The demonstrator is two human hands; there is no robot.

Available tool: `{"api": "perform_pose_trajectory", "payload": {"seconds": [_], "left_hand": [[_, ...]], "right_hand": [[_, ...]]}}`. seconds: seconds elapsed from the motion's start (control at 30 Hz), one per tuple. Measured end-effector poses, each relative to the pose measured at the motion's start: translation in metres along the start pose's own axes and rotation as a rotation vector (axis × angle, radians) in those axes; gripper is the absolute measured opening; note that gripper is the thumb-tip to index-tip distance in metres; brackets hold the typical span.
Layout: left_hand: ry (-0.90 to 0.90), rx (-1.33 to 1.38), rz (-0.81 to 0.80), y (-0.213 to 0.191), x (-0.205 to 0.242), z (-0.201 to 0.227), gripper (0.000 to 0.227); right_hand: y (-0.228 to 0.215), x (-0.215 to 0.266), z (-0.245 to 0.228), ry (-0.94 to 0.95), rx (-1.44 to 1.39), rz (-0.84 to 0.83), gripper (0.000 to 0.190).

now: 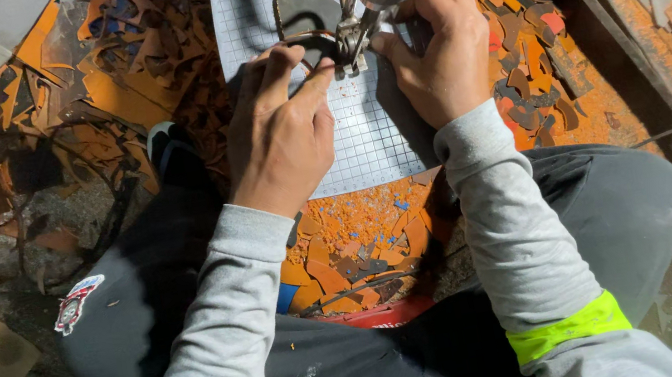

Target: The person sits on the floor and uses a vertical cutting machine to cut small pieces of colored material. They guide each piece under the blade, cut it, and set it aside, repeating the process with different colors.

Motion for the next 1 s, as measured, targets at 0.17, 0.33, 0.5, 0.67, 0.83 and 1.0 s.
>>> {"api": "perform_pose_trajectory", "payload": {"seconds": [0.17,0.33,0.5,0.67,0.83,1.0], "left_hand": [[-0.06,-0.325,0.211,-0.049,0.005,-0.035,0.019],[-0.262,-0.427,0.139,-0.083,0.041,-0.084,0.022],[-0.357,-0.328,0.05,-0.067,0.054,-0.092,0.035],[-0.333,-0.259,0.064,-0.069,0.045,-0.087,0.034],[-0.339,-0.181,0.058,-0.072,0.047,-0.086,0.034],[-0.347,-0.176,0.02,-0.069,0.059,-0.098,0.032]], "right_hand": [[0.007,-0.006,0.003,-0.166,0.095,-0.062,0.025],[-0.006,-0.008,0.038,-0.089,0.055,-0.107,0.032],[-0.015,-0.001,0.068,0.091,-0.222,-0.137,0.024],[-0.008,-0.01,0.073,0.129,-0.251,-0.171,0.05],[0.005,-0.002,0.132,0.556,-0.575,-0.25,0.024],[-0.001,0.041,0.226,0.878,-0.901,-0.231,0.023]]}}
Point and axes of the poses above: each hand's wrist, its own x-axis away from the middle knuckle, its own y-axis out of the palm, z = x × y, the point moved 9 cm from there along -x, towards the middle knuckle, and after that the axes turned 5 degrees about y, right-handed, at the moved point
